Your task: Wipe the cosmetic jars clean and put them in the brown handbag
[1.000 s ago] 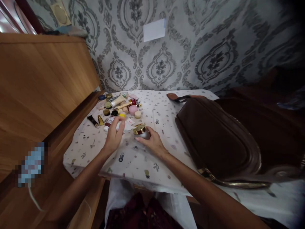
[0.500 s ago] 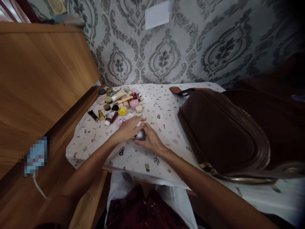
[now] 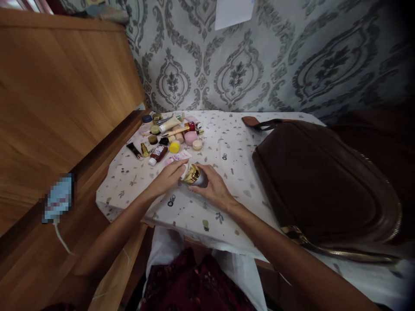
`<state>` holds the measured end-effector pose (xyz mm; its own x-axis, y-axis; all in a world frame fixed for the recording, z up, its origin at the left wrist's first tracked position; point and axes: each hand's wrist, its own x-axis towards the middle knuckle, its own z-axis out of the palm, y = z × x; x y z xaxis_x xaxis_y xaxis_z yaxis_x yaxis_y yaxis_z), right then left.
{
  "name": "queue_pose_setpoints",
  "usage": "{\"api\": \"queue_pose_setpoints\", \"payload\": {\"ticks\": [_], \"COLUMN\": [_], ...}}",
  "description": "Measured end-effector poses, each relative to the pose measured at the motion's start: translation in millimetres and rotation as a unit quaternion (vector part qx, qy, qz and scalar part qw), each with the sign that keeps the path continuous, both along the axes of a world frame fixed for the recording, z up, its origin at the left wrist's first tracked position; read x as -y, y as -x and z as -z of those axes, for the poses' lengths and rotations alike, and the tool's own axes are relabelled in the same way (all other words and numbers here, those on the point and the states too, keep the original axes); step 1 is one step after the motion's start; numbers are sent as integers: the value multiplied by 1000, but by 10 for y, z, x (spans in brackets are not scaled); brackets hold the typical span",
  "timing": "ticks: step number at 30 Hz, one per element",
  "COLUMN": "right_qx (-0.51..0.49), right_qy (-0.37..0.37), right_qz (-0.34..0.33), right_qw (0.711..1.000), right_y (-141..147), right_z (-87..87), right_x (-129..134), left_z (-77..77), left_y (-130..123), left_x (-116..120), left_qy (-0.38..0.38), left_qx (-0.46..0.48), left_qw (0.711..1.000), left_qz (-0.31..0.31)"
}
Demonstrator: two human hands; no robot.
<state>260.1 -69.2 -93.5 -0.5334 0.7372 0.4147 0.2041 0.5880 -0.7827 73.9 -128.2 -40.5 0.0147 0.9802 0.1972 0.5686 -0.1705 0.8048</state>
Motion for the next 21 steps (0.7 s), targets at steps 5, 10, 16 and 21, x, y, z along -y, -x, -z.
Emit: {"api": "queue_pose_setpoints", "payload": {"ticks": [5,10,16,21], "right_qx": [-4,-35,-83,-148], "right_qy": [-2,33,109,201], "right_qz": [-3,6,-2,-56], "right_qw": [1000,999,991,967], "right_y": [0,-7,-2,-7], "right_z": [-12,25,1,-95], "right_x": [21,-13,-38,-21], "left_z": [-43,69,212,221], "left_y": [-183,-251,-90,-144], "left_x": [141,306,263,177], "left_qy": [-147,-199,-115,-70], "left_qx": [-117,-149,-63,72], "left_qw": [982,968,991,992], "left_qz": [30,39,-36,-80]}}
